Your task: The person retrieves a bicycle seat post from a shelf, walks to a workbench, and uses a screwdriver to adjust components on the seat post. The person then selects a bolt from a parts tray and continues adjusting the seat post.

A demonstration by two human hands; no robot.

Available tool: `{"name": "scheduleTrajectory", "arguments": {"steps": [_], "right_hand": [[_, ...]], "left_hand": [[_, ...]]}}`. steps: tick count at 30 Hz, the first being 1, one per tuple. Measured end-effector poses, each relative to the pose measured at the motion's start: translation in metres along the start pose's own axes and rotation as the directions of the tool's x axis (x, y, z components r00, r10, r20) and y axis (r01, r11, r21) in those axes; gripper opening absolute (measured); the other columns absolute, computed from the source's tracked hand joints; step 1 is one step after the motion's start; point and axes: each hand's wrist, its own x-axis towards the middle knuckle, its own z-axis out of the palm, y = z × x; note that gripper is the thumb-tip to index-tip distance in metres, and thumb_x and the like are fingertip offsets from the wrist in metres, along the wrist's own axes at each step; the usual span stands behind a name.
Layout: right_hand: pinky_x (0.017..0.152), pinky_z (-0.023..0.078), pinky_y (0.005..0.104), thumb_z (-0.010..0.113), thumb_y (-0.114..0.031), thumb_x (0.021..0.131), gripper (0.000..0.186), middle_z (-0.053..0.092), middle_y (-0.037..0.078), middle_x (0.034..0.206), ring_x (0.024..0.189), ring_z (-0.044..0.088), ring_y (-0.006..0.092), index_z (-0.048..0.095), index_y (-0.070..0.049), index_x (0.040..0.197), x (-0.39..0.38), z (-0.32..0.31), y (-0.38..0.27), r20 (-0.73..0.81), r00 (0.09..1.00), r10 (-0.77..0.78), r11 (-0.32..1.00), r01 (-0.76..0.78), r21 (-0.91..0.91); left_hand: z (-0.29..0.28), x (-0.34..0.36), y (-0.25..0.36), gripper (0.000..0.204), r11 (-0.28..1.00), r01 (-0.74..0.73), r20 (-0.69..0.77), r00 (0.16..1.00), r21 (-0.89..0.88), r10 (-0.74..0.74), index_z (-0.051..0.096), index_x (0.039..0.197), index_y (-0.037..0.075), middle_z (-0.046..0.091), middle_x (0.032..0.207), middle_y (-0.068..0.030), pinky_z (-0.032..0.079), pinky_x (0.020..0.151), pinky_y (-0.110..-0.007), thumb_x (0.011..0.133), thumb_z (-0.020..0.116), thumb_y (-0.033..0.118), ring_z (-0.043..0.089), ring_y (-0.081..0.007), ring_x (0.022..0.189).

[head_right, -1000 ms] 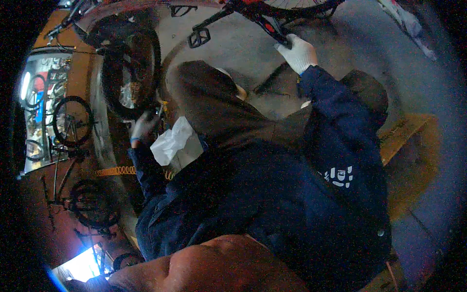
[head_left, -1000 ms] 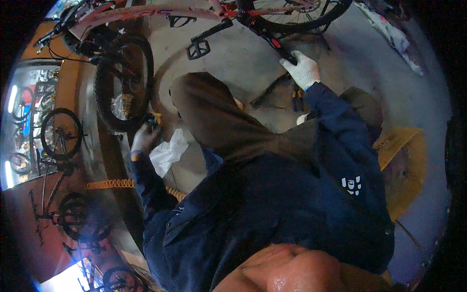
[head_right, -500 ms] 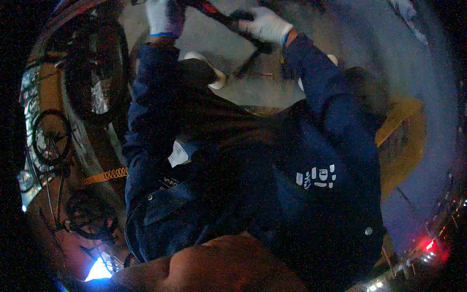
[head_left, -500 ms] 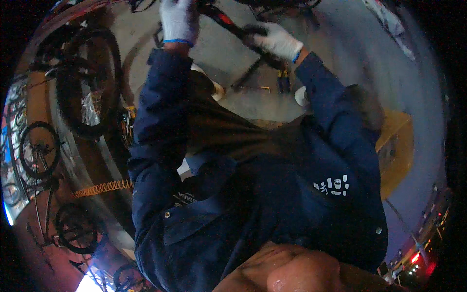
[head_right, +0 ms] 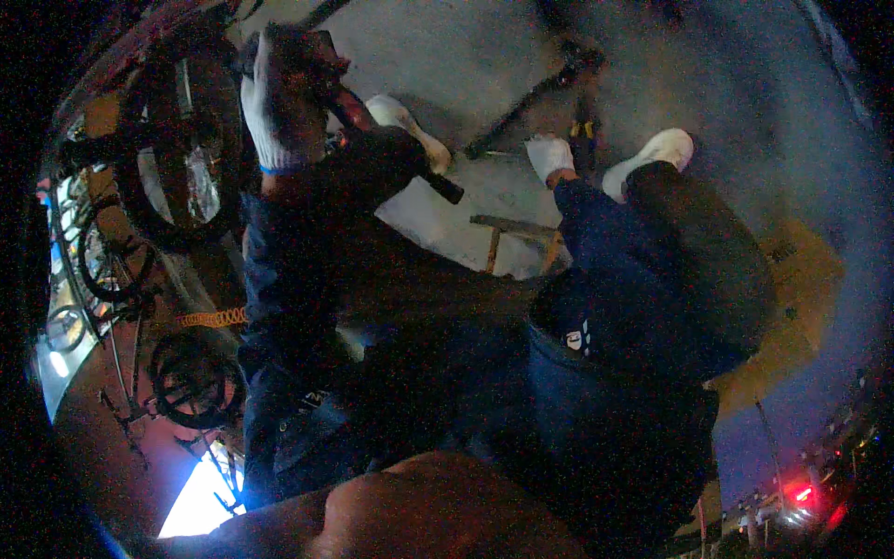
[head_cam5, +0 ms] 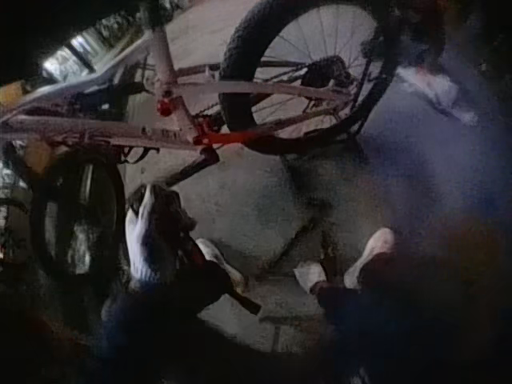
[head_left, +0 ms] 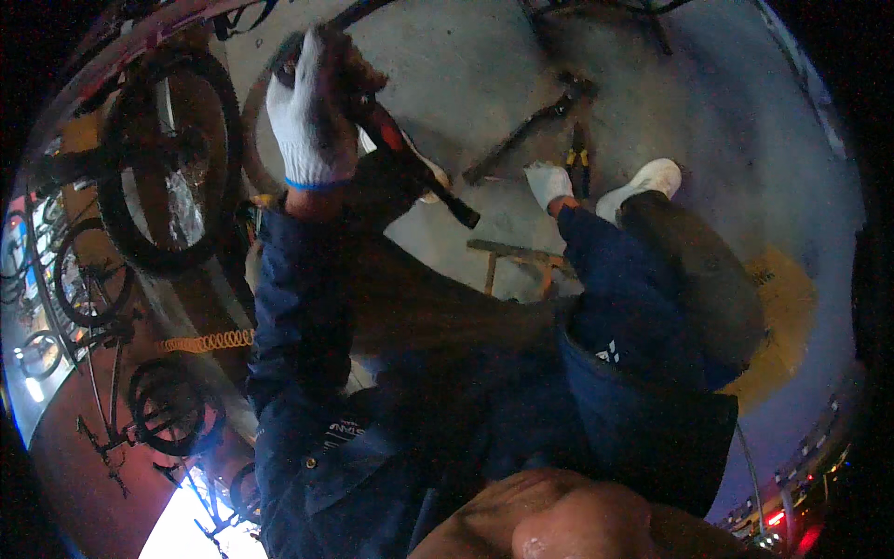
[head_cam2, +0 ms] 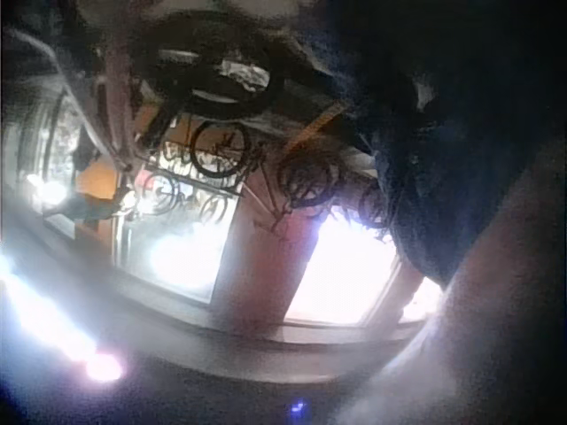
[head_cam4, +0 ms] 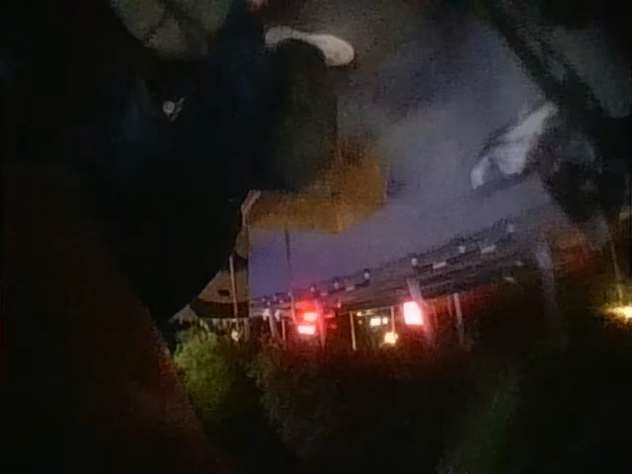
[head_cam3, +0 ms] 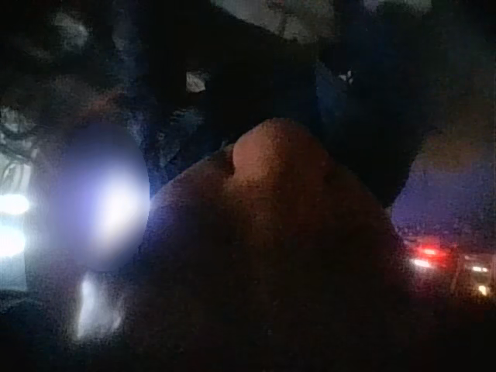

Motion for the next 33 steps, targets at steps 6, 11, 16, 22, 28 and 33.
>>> {"name": "scheduleTrajectory", "arguments": {"steps": [6,11,16,22,28,33], "right_hand": [[0.081,0.060,0.0419,0.059,-0.027,0.099,0.028,0.078,0.011,0.108,0.097,0.073,0.0292,0.079,-0.008,0.106,0.011,0.034,-0.012,0.203,0.956,0.210,0.977,-0.211,-0.018],[0.082,0.060,0.0450,0.066,-0.028,0.093,0.030,0.078,0.015,0.104,0.097,0.074,0.0308,0.078,-0.005,0.108,-0.003,0.000,0.007,0.425,0.895,0.139,0.990,-0.112,-0.088],[0.085,0.058,0.0474,0.068,-0.028,0.091,0.038,0.076,0.020,0.105,0.099,0.073,0.0369,0.072,0.000,0.116,0.010,-0.181,0.004,0.274,0.961,-0.044,0.985,-0.004,0.174],[0.097,0.053,0.0394,0.067,-0.032,0.099,0.042,0.074,0.020,0.120,0.112,0.069,0.0340,0.069,0.001,0.125,-0.036,-0.434,-0.050,-0.222,0.972,0.083,0.804,0.066,0.591],[0.096,0.051,0.0320,0.071,-0.017,0.101,0.025,0.074,0.006,0.114,0.105,0.066,0.0167,0.070,-0.002,0.121,-0.086,-0.471,-0.116,-0.415,0.861,0.294,0.353,0.306,0.884],[0.081,0.056,0.0299,0.066,-0.018,0.105,0.023,0.073,0.006,0.105,0.089,0.067,0.0148,0.067,-0.002,0.121,-0.076,-0.450,-0.119,-0.403,0.872,0.277,0.332,0.306,0.892]], "left_hand": [[-0.004,0.004,-0.010,0.041,0.988,0.130,-0.025,0.991,0.085,-0.129,0.064,0.101,0.004,0.065,0.080,-0.0069,0.051,0.062,-0.032,0.105,0.062,0.045,0.066,-0.0190,0.069],[-0.008,-0.004,-0.012,0.030,0.984,0.179,-0.035,0.983,-0.005,-0.179,0.065,0.112,0.003,0.067,0.088,-0.0060,0.053,0.064,-0.031,0.101,0.070,0.030,0.068,-0.0181,0.074],[-0.003,-0.021,-0.015,0.029,0.977,0.161,0.021,0.987,-0.140,-0.160,0.062,0.122,0.001,0.070,0.102,-0.0083,0.059,0.073,-0.032,0.098,0.073,0.014,0.069,-0.0178,0.083],[0.012,-0.043,-0.024,0.031,0.979,0.023,0.111,0.994,-0.205,0.000,0.061,0.122,0.000,0.071,0.106,-0.0080,0.057,0.075,-0.030,0.098,0.074,0.015,0.067,-0.0138,0.085],[0.038,-0.064,-0.029,0.032,0.992,-0.018,0.216,0.975,-0.125,0.044,0.062,0.126,-0.001,0.072,0.103,-0.0080,0.057,0.081,-0.030,0.100,0.071,0.014,0.068,-0.0143,0.092],[0.043,-0.069,-0.033,0.034,0.998,-0.050,0.273,0.960,-0.029,0.056,0.061,0.126,0.001,0.070,0.101,-0.0041,0.054,0.076,-0.029,0.098,0.073,0.017,0.064,-0.0104,0.087]]}}
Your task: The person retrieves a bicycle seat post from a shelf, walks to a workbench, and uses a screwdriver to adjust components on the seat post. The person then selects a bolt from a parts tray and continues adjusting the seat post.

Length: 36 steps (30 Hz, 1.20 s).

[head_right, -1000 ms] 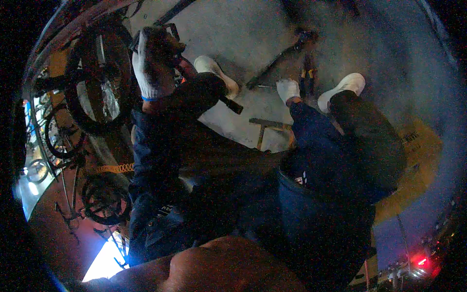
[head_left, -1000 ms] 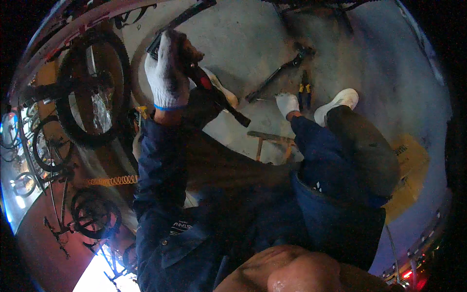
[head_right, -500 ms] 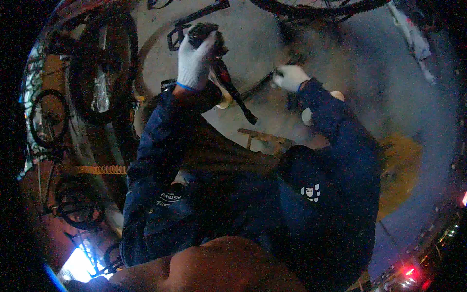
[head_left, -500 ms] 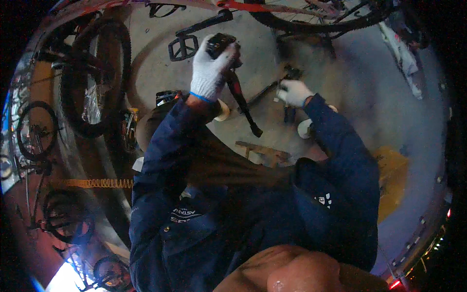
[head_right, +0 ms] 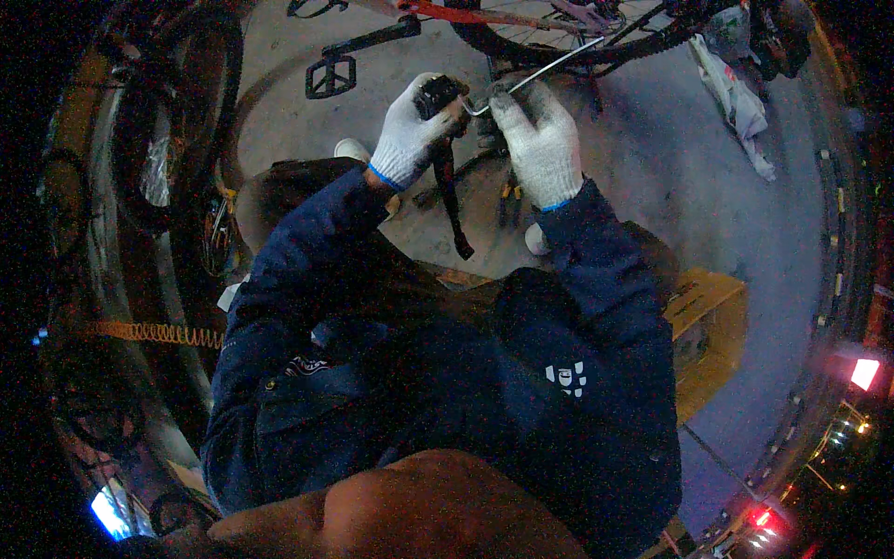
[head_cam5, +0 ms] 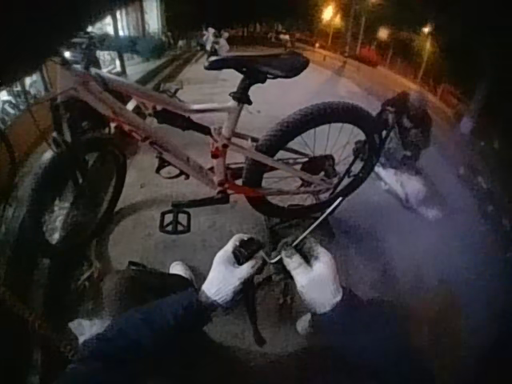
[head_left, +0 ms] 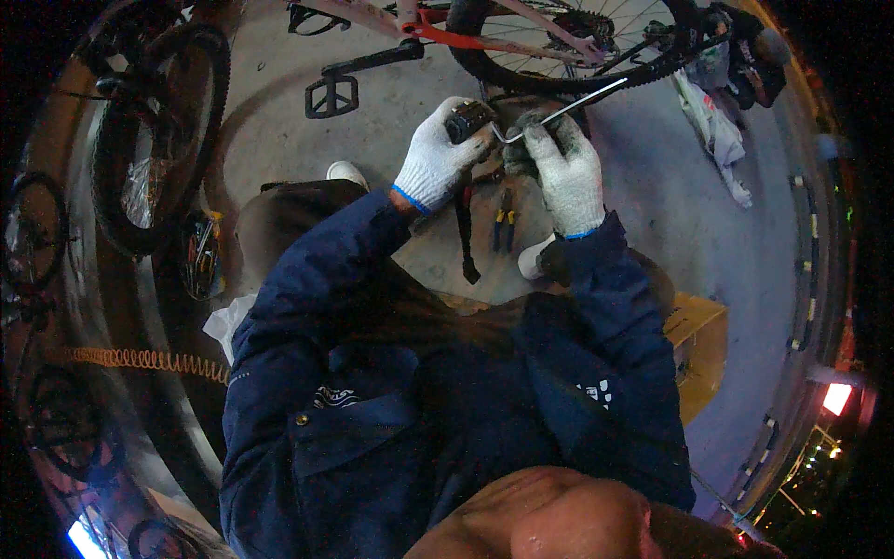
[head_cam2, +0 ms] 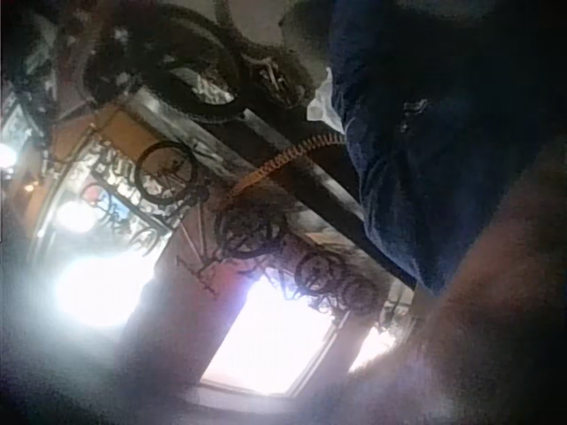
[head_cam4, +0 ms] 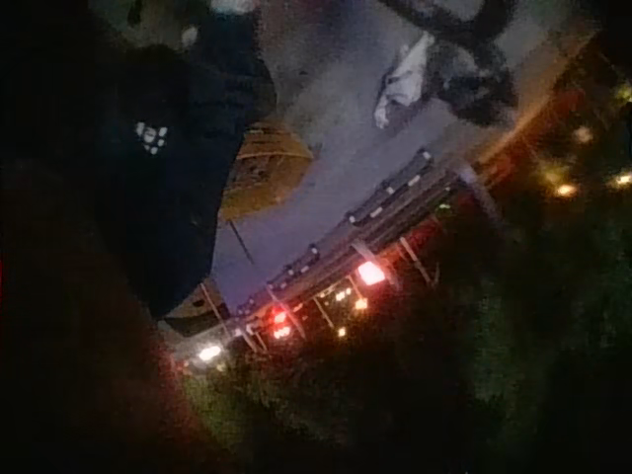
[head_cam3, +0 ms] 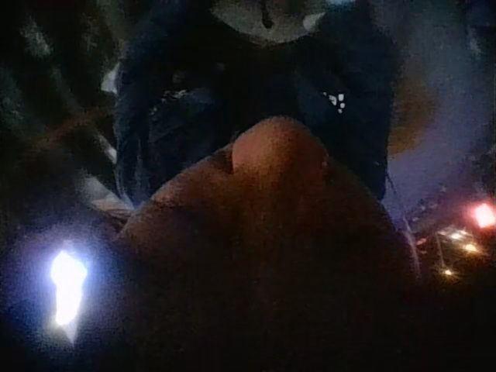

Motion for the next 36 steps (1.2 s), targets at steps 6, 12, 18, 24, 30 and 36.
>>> {"name": "scheduleTrajectory", "arguments": {"steps": [6,12,18,24,30,36], "right_hand": [[0.089,0.052,0.0301,0.069,-0.020,0.103,0.025,0.073,0.005,0.106,0.097,0.064,0.0141,0.070,-0.001,0.118,-0.003,-0.006,0.012,0.007,0.997,0.080,0.995,-0.080,0.067],[0.079,0.056,0.0299,0.070,-0.025,0.103,0.028,0.072,0.005,0.102,0.092,0.068,0.0142,0.068,-0.002,0.119,-0.003,-0.007,0.017,0.052,0.960,0.275,0.922,-0.278,0.270],[0.071,0.060,0.0314,0.071,-0.026,0.102,0.030,0.072,0.007,0.101,0.087,0.071,0.0181,0.064,-0.003,0.120,-0.007,-0.007,0.022,0.157,0.866,0.475,0.744,-0.490,0.454],[0.077,0.059,0.0337,0.068,-0.021,0.102,0.024,0.070,0.008,0.103,0.089,0.069,0.0199,0.064,-0.003,0.119,-0.008,-0.006,0.028,0.115,0.931,0.348,0.830,-0.363,0.424],[0.088,0.056,0.0372,0.059,-0.014,0.103,0.021,0.070,0.011,0.106,0.095,0.068,0.0232,0.065,0.000,0.117,-0.003,-0.005,0.034,0.074,0.902,0.424,0.653,-0.361,0.666],[0.081,0.053,0.0350,0.055,-0.021,0.103,0.019,0.065,0.007,0.089,0.082,0.063,0.0215,0.063,-0.003,0.102,0.009,-0.010,0.040,0.143,0.909,0.390,0.457,-0.326,0.828]], "left_hand": [[0.002,-0.003,-0.007,0.037,0.995,-0.072,0.083,0.994,0.072,0.066,0.060,0.127,0.001,0.071,0.104,-0.0045,0.053,0.083,-0.028,0.097,0.073,0.017,0.064,-0.0109,0.091],[0.000,-0.003,-0.004,0.036,0.955,-0.163,0.105,0.984,0.247,0.141,0.061,0.126,0.002,0.074,0.110,-0.0088,0.055,0.090,-0.032,0.094,0.074,0.015,0.069,-0.0156,0.100],[-0.002,-0.004,-0.005,0.035,0.922,-0.175,0.120,0.983,0.346,0.142,0.062,0.124,0.005,0.075,0.110,-0.0143,0.056,0.090,-0.035,0.092,0.075,0.013,0.073,-0.0213,0.103],[-0.002,-0.007,-0.006,0.037,0.856,-0.257,0.164,0.965,0.448,0.204,0.061,0.123,0.005,0.075,0.109,-0.0168,0.057,0.088,-0.036,0.091,0.077,0.012,0.075,-0.0271,0.102],[0.001,-0.006,-0.004,0.037,0.892,-0.164,0.176,0.980,0.422,0.097,0.060,0.123,0.004,0.074,0.107,-0.0156,0.056,0.087,-0.034,0.091,0.076,0.011,0.073,-0.0215,0.099],[0.003,-0.008,-0.006,0.042,0.973,0.215,0.216,0.949,0.086,-0.229,0.060,0.123,0.003,0.074,0.099,-0.0196,0.059,0.082,-0.038,0.086,0.077,0.015,0.076,-0.0288,0.092]]}}
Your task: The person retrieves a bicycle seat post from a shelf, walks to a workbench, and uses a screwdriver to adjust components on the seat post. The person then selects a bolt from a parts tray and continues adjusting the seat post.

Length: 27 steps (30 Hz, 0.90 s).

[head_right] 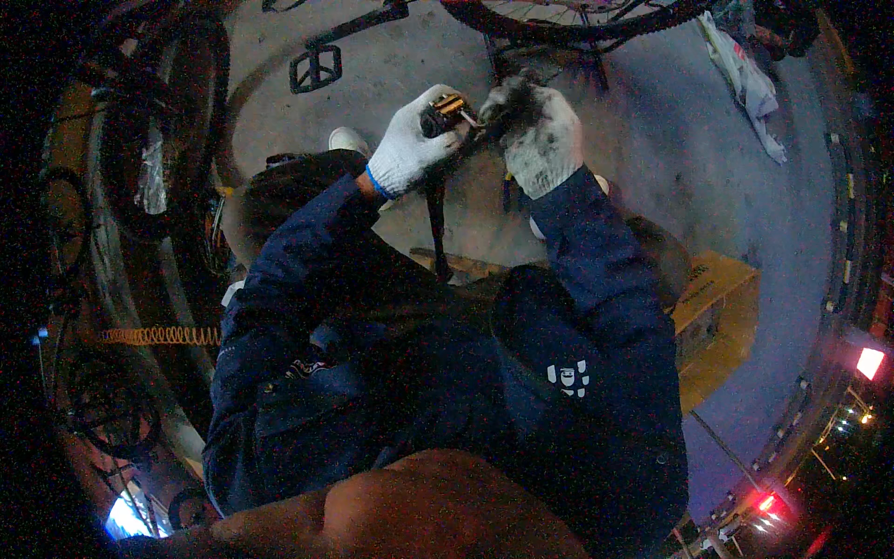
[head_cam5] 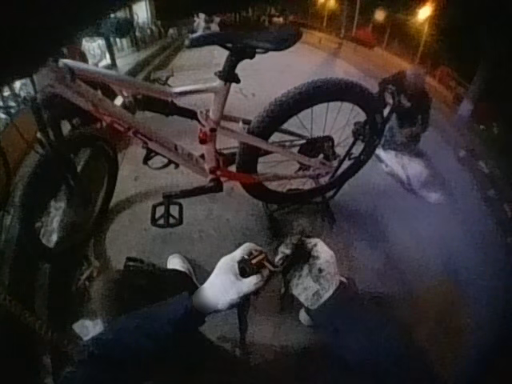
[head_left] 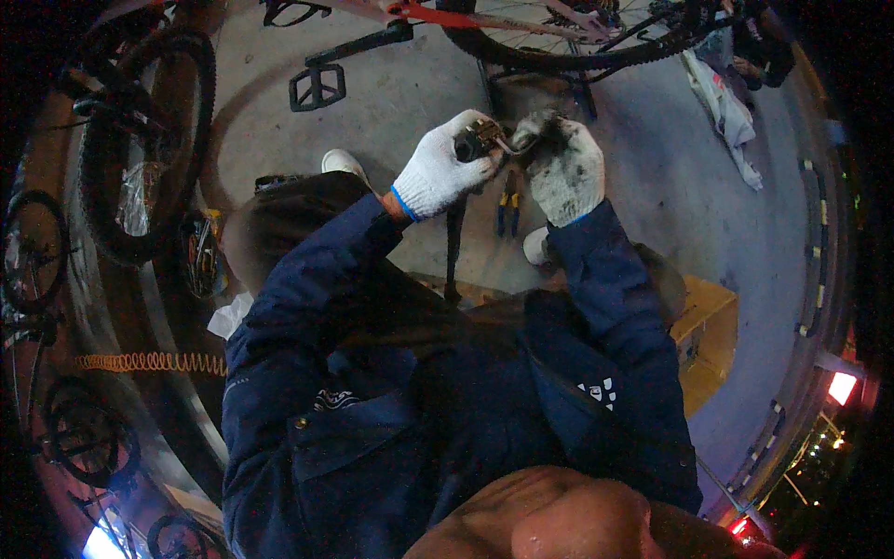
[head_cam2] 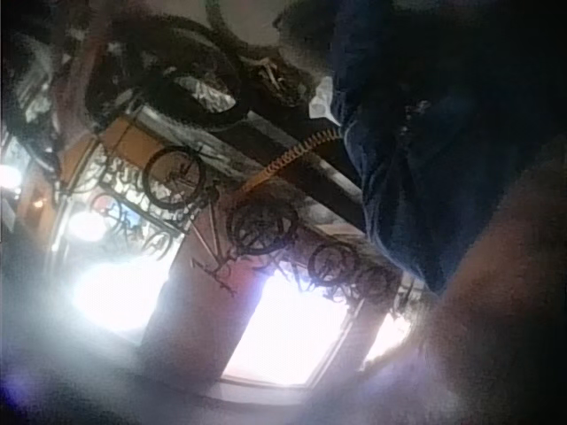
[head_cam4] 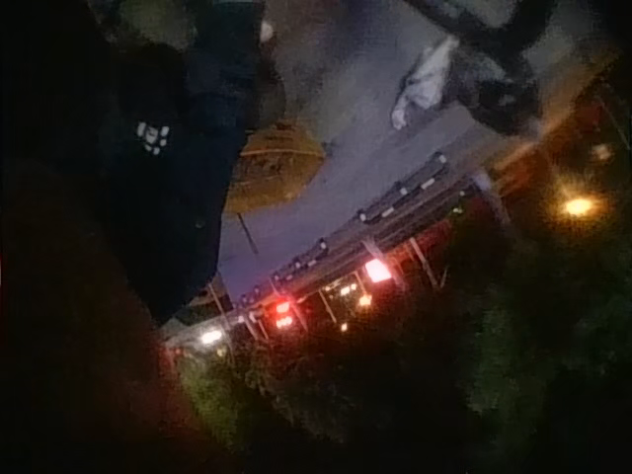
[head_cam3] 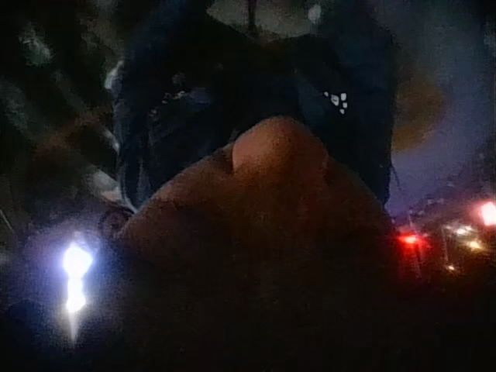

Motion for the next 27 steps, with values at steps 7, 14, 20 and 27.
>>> {"name": "scheduleTrajectory", "arguments": {"steps": [7,14,20,27], "right_hand": [[0.052,0.034,0.0287,0.062,-0.032,0.104,0.031,0.042,-0.002,0.070,0.057,0.036,0.0124,0.053,-0.011,0.084,0.009,0.011,-0.005,0.053,0.997,-0.050,0.995,0.045,0.091],[0.073,0.056,0.0366,0.072,-0.017,0.094,0.021,0.067,0.009,0.096,0.082,0.068,0.0250,0.067,-0.008,0.112,-0.002,0.017,0.016,0.686,0.613,-0.392,-0.068,0.724,-0.686],[0.079,0.056,0.0399,0.074,-0.024,0.091,0.019,0.067,0.011,0.102,0.092,0.065,0.0322,0.069,-0.014,0.106,-0.010,0.024,0.026,0.794,0.546,-0.267,-0.613,0.539,-0.577],[0.080,0.054,0.0414,0.069,-0.028,0.099,0.019,0.065,0.011,0.095,0.093,0.066,0.0300,0.072,-0.011,0.108,-0.016,0.017,0.053,0.554,0.825,-0.111,0.133,0.564,-0.815]], "left_hand": [[0.018,0.004,-0.014,0.037,0.901,-0.261,-0.012,0.959,0.346,0.283,0.061,0.120,0.001,0.073,0.099,-0.0241,0.057,0.084,-0.041,0.089,0.074,0.017,0.074,-0.0386,0.094],[0.010,0.020,-0.033,0.049,0.861,-0.043,-0.149,0.979,0.506,0.137,0.061,0.130,0.002,0.074,0.108,-0.0220,0.057,0.090,-0.040,0.090,0.078,0.025,0.073,-0.0359,0.104],[-0.003,0.017,-0.043,0.036,0.892,-0.090,-0.236,0.948,0.442,0.212,0.064,0.115,0.003,0.074,0.102,-0.0231,0.057,0.082,-0.043,0.088,0.077,0.022,0.072,-0.0423,0.097],[-0.022,0.027,-0.037,0.038,0.935,0.076,-0.319,0.947,0.347,0.041,0.064,0.116,0.000,0.076,0.104,-0.0182,0.057,0.086,-0.038,0.090,0.080,0.023,0.074,-0.0316,0.096]]}}
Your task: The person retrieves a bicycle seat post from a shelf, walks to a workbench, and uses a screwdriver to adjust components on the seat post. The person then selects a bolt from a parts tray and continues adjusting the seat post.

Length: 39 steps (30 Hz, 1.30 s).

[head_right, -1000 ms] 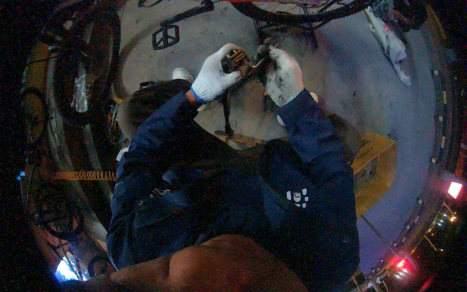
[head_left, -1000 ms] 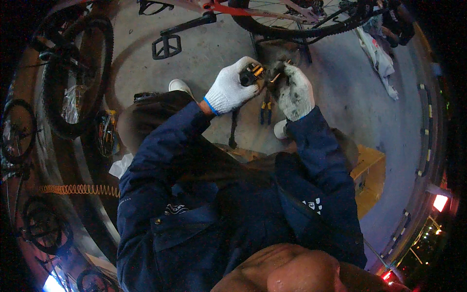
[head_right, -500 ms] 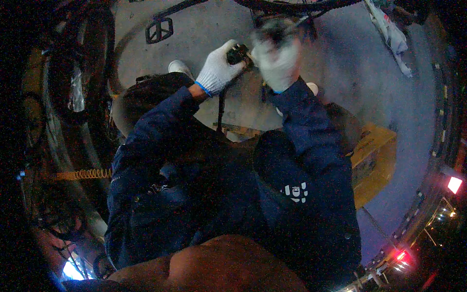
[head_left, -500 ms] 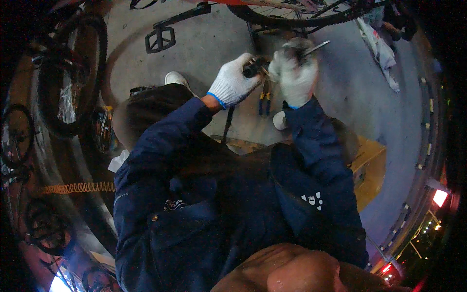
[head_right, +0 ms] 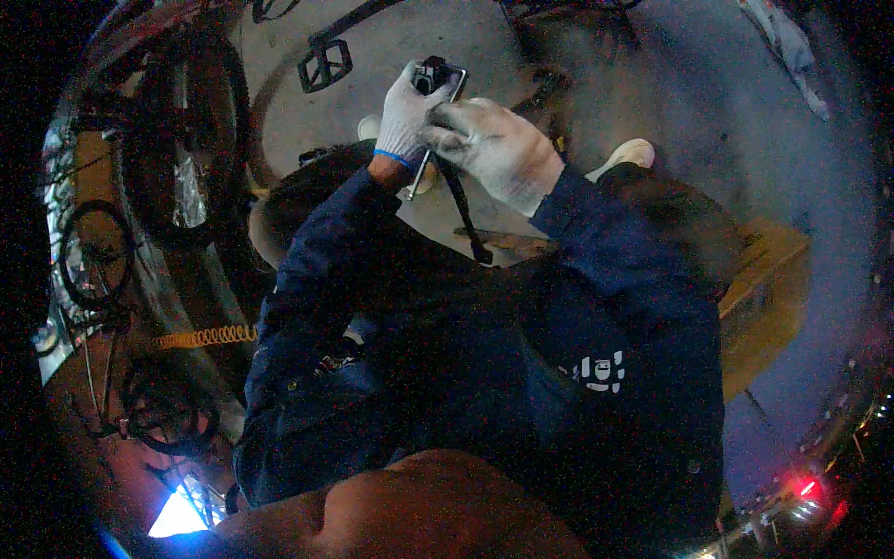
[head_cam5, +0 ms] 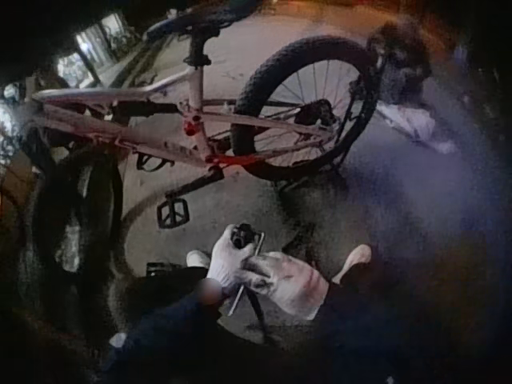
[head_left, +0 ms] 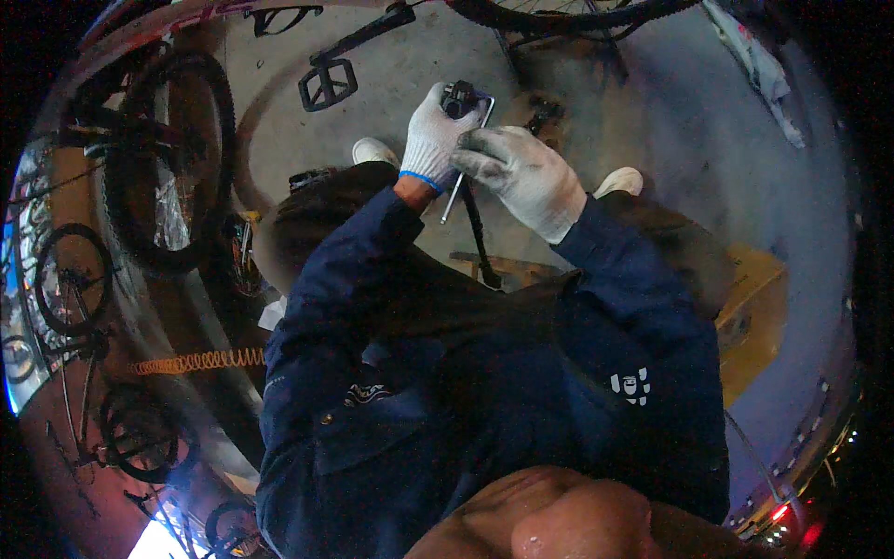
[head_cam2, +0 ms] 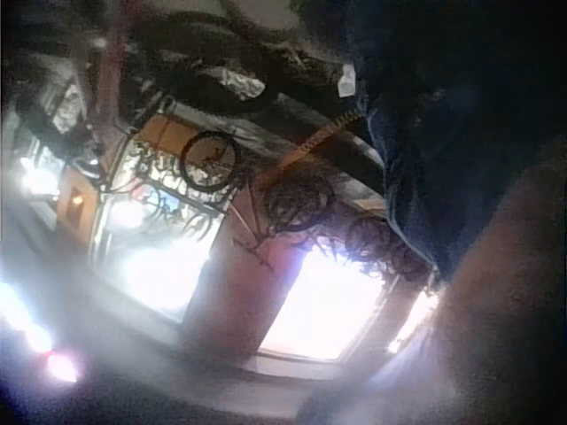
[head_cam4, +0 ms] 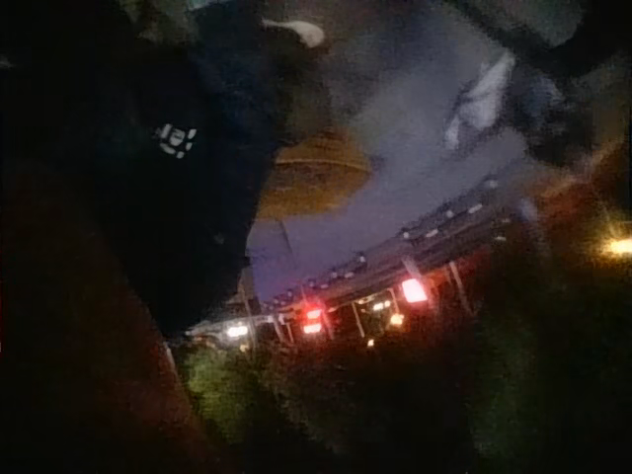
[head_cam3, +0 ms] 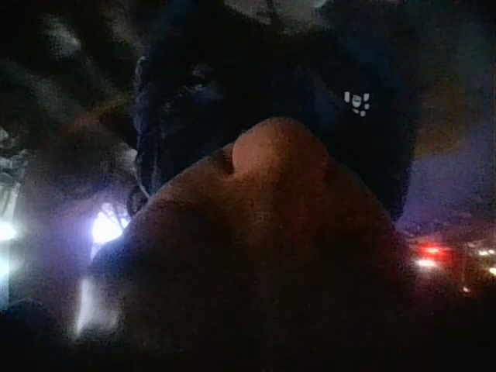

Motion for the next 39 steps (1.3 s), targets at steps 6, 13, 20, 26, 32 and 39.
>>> {"name": "scheduleTrajectory", "arguments": {"steps": [6,13,20,26,32,39], "right_hand": [[0.086,0.057,0.0381,0.072,-0.019,0.096,0.017,0.070,0.008,0.105,0.097,0.070,0.0264,0.078,-0.014,0.111,0.013,-0.017,0.026,-0.107,0.990,-0.091,0.966,0.114,0.233],[0.085,0.057,0.0360,0.076,-0.014,0.089,0.023,0.073,0.006,0.108,0.100,0.069,0.0283,0.079,-0.015,0.111,0.005,-0.037,0.016,-0.005,0.944,-0.331,0.903,0.315,-0.292],[0.081,0.052,0.0283,0.059,-0.018,0.105,0.029,0.074,0.010,0.098,0.089,0.064,0.0115,0.068,0.004,0.122,-0.012,-0.052,0.027,0.033,0.907,0.419,0.890,-0.418,0.185],[0.071,0.048,0.0268,0.058,-0.025,0.107,0.030,0.066,-0.001,0.090,0.082,0.057,0.0082,0.067,0.001,0.119,-0.018,-0.056,0.029,0.248,0.859,0.448,0.801,-0.508,0.315],[0.060,0.043,0.0268,0.055,-0.028,0.109,0.026,0.057,-0.002,0.076,0.067,0.053,0.0085,0.065,-0.004,0.112,-0.010,-0.057,0.025,0.276,0.888,0.367,0.787,-0.455,0.416],[0.047,0.036,0.0277,0.057,-0.030,0.109,0.023,0.055,-0.001,0.067,0.053,0.048,0.0100,0.060,-0.009,0.100,-0.010,-0.075,0.033,0.613,0.644,0.458,0.180,-0.743,0.645]], "left_hand": [[-0.003,0.000,0.005,0.034,0.985,-0.086,0.109,0.989,-0.151,0.103,0.062,0.122,0.000,0.075,0.109,-0.0085,0.056,0.088,-0.029,0.093,0.077,0.009,0.069,-0.0137,0.099],[-0.004,0.006,0.004,0.035,0.977,-0.155,0.103,0.980,-0.145,0.171,0.062,0.119,0.000,0.074,0.101,-0.0113,0.056,0.080,-0.033,0.092,0.076,0.017,0.071,-0.0180,0.088],[-0.027,0.005,0.017,0.032,0.913,0.057,0.118,0.993,-0.403,-0.010,0.062,0.118,0.000,0.068,0.094,-0.0043,0.053,0.068,-0.027,0.096,0.073,0.021,0.064,-0.0109,0.077],[-0.034,0.008,0.019,0.036,0.907,0.140,0.189,0.980,-0.396,-0.069,0.061,0.127,0.001,0.070,0.103,-0.0067,0.057,0.071,-0.031,0.098,0.073,0.018,0.066,-0.0145,0.080],[-0.032,0.004,0.020,0.036,0.946,0.088,0.168,0.985,-0.312,-0.036,0.061,0.121,0.001,0.070,0.092,-0.0057,0.054,0.069,-0.028,0.096,0.074,0.023,0.066,-0.0119,0.076],[-0.052,0.002,0.035,0.049,0.971,-0.237,0.208,0.949,-0.018,0.235,0.057,0.131,0.004,0.068,0.100,-0.0130,0.053,0.088,-0.031,0.088,0.075,0.018,0.064,-0.0163,0.092]]}}
